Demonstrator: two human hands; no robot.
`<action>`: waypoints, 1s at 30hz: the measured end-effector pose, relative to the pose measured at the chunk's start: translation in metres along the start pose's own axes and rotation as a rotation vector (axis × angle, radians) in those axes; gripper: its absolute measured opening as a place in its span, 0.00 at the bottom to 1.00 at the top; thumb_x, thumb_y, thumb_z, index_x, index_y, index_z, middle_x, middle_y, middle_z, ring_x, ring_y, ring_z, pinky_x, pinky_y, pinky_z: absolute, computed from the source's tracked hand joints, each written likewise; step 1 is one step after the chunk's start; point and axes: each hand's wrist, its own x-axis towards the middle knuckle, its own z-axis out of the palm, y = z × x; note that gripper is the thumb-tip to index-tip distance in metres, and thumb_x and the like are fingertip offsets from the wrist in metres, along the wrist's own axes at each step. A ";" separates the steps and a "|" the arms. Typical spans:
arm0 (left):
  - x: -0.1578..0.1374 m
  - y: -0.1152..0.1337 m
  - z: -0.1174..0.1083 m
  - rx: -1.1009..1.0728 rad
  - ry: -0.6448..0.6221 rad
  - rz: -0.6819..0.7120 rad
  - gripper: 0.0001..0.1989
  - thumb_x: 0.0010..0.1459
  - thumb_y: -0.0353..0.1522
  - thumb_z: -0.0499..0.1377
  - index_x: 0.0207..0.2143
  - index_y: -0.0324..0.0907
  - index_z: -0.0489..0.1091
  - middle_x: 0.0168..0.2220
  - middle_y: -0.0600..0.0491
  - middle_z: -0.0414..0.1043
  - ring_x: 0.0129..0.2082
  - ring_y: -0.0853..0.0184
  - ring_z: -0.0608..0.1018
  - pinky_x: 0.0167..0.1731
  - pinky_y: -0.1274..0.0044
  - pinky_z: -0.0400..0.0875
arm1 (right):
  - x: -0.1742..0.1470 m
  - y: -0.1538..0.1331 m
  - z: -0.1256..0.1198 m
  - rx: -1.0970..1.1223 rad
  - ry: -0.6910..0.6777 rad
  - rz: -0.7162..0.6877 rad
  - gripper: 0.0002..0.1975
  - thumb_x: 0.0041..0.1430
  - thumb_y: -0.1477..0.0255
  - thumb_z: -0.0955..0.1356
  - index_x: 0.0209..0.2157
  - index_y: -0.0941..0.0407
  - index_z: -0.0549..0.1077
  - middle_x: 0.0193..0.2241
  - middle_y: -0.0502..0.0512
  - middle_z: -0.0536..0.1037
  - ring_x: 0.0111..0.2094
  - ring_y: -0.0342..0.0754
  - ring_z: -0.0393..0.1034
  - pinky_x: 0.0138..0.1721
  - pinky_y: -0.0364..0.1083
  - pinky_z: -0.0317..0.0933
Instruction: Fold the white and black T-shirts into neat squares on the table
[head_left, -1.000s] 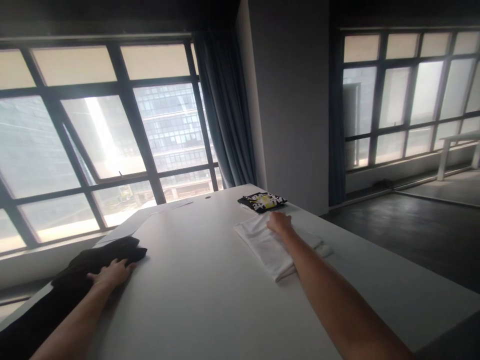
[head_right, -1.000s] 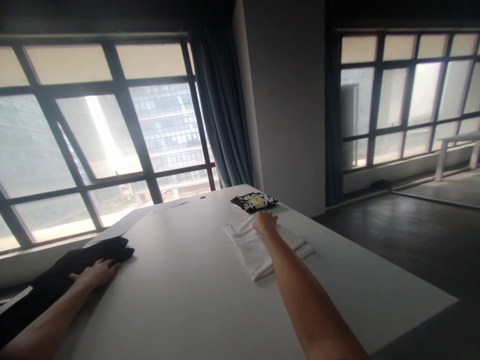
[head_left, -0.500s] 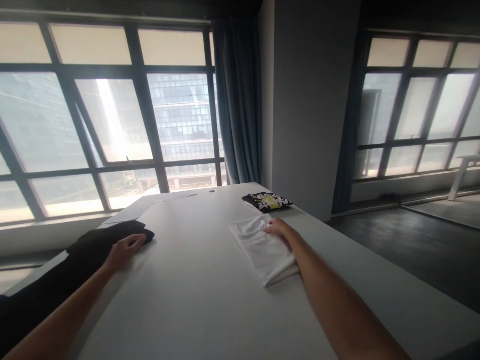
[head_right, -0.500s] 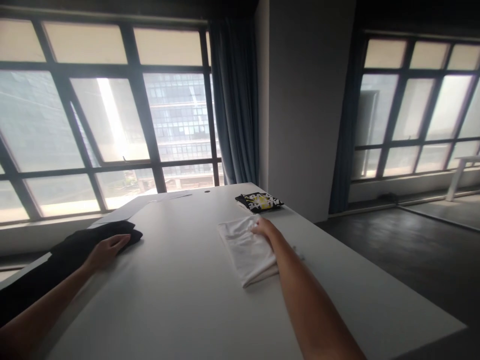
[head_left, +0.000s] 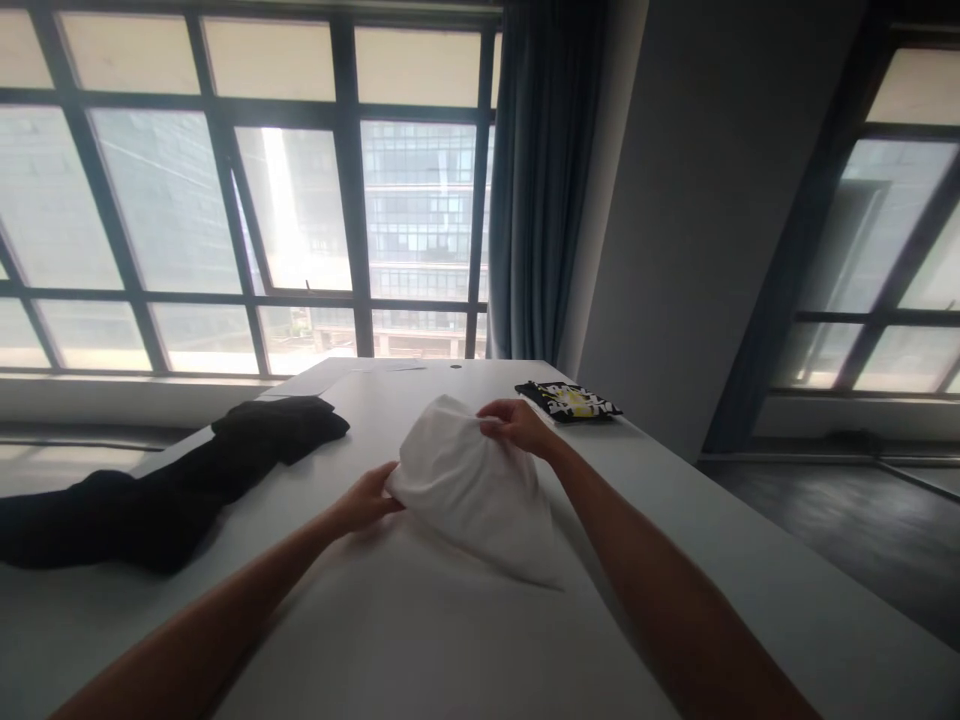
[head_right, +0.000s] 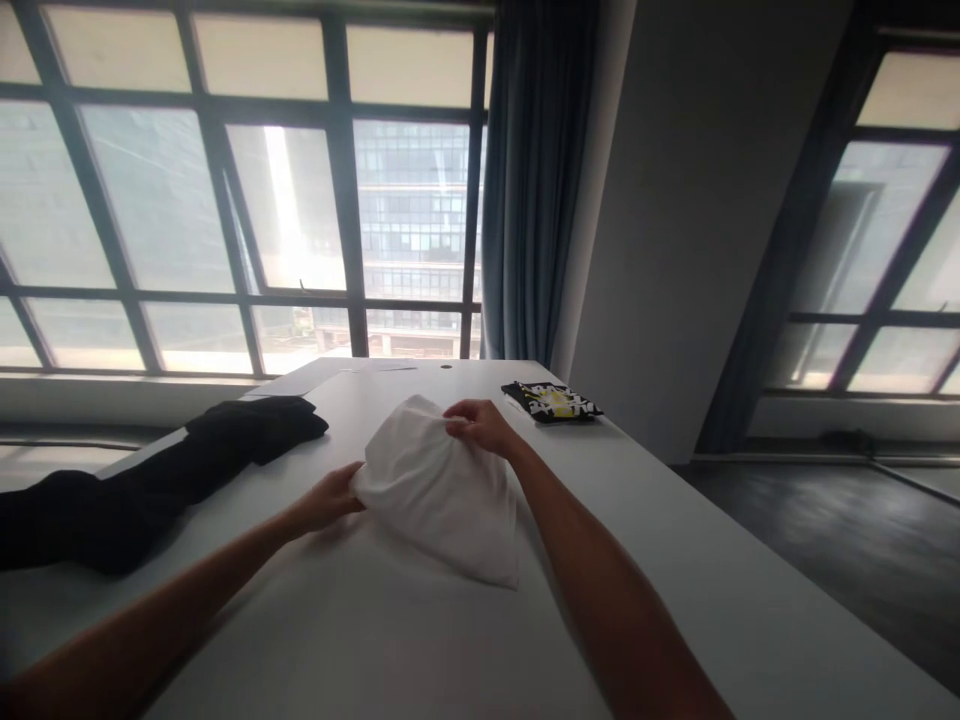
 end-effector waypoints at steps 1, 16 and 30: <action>0.001 0.001 0.000 -0.052 0.032 0.008 0.21 0.48 0.42 0.66 0.42 0.39 0.74 0.37 0.48 0.79 0.37 0.58 0.78 0.40 0.69 0.73 | 0.001 -0.003 0.002 -0.100 0.047 -0.022 0.14 0.46 0.70 0.74 0.37 0.58 0.80 0.35 0.55 0.82 0.37 0.50 0.74 0.42 0.48 0.67; 0.001 0.024 -0.055 0.612 0.549 0.222 0.17 0.61 0.45 0.54 0.28 0.43 0.69 0.35 0.48 0.74 0.38 0.61 0.74 0.43 0.72 0.68 | -0.008 -0.051 0.006 -0.499 0.738 -0.235 0.08 0.60 0.73 0.64 0.35 0.56 0.75 0.37 0.58 0.77 0.42 0.52 0.69 0.49 0.49 0.61; -0.005 -0.016 -0.086 0.094 0.056 -0.153 0.20 0.49 0.46 0.54 0.29 0.40 0.77 0.29 0.48 0.77 0.33 0.58 0.77 0.35 0.70 0.73 | -0.018 -0.051 0.053 -0.627 -0.212 0.009 0.11 0.59 0.67 0.71 0.41 0.56 0.80 0.39 0.59 0.82 0.38 0.52 0.76 0.43 0.48 0.67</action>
